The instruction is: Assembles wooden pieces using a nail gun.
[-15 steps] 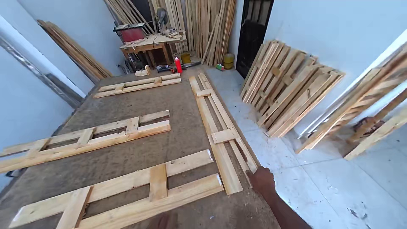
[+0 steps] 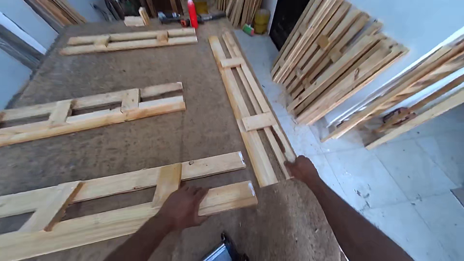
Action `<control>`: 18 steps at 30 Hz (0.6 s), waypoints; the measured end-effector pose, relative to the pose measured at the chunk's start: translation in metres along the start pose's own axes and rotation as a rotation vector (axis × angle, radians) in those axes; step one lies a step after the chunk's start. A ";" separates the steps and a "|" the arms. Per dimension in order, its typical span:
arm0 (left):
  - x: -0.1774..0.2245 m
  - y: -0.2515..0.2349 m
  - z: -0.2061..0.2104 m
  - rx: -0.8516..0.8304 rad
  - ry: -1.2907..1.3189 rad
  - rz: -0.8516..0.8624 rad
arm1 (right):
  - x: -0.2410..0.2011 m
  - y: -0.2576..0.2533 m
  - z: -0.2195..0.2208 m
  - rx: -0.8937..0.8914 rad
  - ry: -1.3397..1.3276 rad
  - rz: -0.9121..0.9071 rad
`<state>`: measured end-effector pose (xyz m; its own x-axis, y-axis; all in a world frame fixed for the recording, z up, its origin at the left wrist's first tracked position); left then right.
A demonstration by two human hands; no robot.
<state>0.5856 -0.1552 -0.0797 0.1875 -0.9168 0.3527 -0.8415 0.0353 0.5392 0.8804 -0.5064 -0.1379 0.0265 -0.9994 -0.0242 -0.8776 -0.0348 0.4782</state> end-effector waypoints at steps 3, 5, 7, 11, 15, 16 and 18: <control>0.005 0.055 -0.012 -0.073 0.078 0.142 | 0.007 0.005 -0.008 -0.024 -0.045 -0.042; 0.007 0.084 -0.022 -0.164 0.163 0.153 | 0.011 0.009 -0.011 -0.068 -0.179 -0.084; 0.009 0.097 -0.029 -0.253 0.265 0.108 | 0.002 0.022 -0.019 -0.105 -0.321 -0.133; 0.012 0.092 -0.033 -0.236 0.325 0.092 | -0.048 0.081 -0.075 -0.068 -0.220 -0.270; 0.026 0.077 -0.046 -0.261 0.356 0.033 | -0.096 0.142 -0.118 0.007 0.007 -0.219; 0.029 0.074 -0.047 -0.278 0.379 0.021 | -0.105 0.153 -0.120 0.038 0.059 -0.199; 0.030 0.069 -0.048 -0.301 0.423 0.001 | -0.119 0.165 -0.118 0.079 0.168 -0.186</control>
<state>0.5569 -0.1607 0.0048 0.4278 -0.6776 0.5982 -0.6707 0.2057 0.7126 0.7885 -0.3938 0.0475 0.2645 -0.9634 0.0437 -0.8848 -0.2244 0.4085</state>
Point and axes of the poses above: each hand's wrist, its own y-axis away from the middle knuckle, its own z-axis out of the palm, x = y × z, the point moved 4 cm from there along -y, towards the middle knuckle, and after that the axes turned 12 degrees about y, right-handed, at the moved point
